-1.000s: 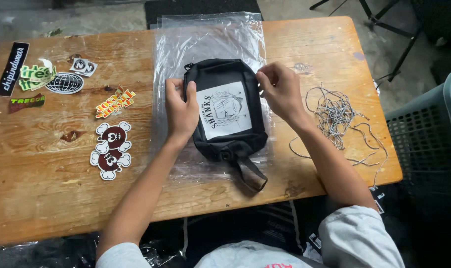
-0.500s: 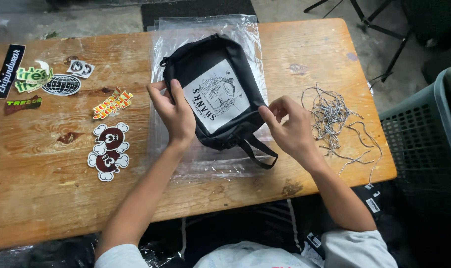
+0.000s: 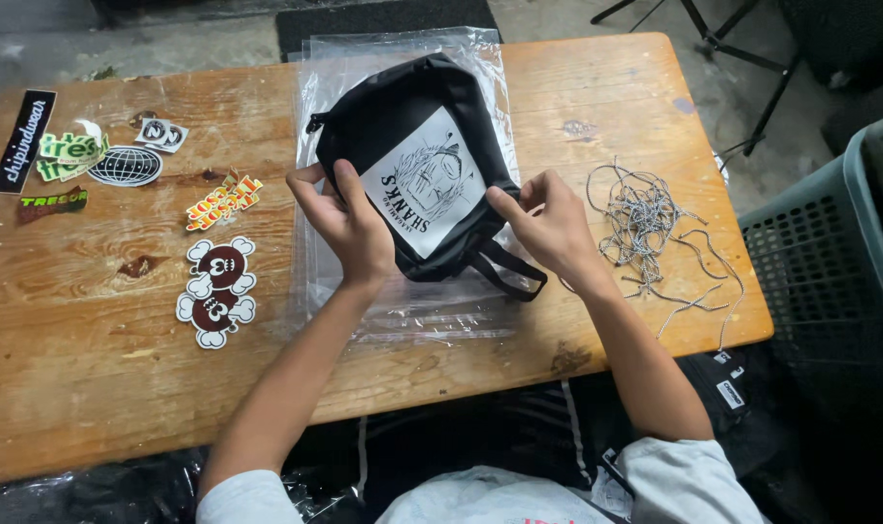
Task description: The person places stickers on a black drawstring bag, then puts the bag into a clear plastic bag and seals it. This process is repeated for multiple bags, with the person occasionally moving the bags to the floor and back to the table.
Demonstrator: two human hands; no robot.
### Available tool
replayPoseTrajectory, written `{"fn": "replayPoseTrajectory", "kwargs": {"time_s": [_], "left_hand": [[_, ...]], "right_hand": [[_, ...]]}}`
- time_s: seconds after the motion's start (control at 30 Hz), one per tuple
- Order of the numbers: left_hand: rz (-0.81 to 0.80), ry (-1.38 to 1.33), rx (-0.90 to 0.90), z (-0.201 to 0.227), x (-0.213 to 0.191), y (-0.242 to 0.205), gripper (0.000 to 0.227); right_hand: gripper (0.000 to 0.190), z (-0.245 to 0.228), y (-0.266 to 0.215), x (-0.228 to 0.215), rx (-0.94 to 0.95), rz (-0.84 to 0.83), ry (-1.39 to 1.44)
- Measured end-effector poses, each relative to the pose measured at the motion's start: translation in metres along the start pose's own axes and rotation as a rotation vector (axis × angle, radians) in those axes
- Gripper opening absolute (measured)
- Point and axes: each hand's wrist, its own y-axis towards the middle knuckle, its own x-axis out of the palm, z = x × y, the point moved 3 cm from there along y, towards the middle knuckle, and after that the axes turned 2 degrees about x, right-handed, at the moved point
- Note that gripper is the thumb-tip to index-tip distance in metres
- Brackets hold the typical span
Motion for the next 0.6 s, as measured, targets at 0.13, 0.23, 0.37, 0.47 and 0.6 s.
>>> {"fn": "replayPoseTrajectory", "kwargs": {"time_s": [0.13, 0.23, 0.37, 0.47, 0.6], "left_hand": [[0.025, 0.011, 0.017, 0.003, 0.0, -0.001, 0.011], [0.026, 0.062, 0.045, 0.009, 0.001, 0.002, 0.013], [-0.033, 0.084, 0.036, 0.027, 0.004, 0.011, 0.015], [-0.146, 0.105, -0.021, 0.033, 0.009, 0.024, 0.015], [-0.329, 0.244, -0.143, 0.003, 0.012, 0.05, 0.02]], "right_hand": [[0.035, 0.001, -0.009, -0.004, -0.011, -0.031, 0.137], [0.03, 0.002, -0.025, -0.013, -0.037, -0.056, 0.147], [0.023, -0.011, -0.056, -0.043, -0.13, -0.057, -0.016], [0.024, -0.014, -0.066, -0.061, -0.151, -0.143, 0.019], [0.032, -0.019, -0.056, -0.052, -0.243, -0.24, -0.021]]}}
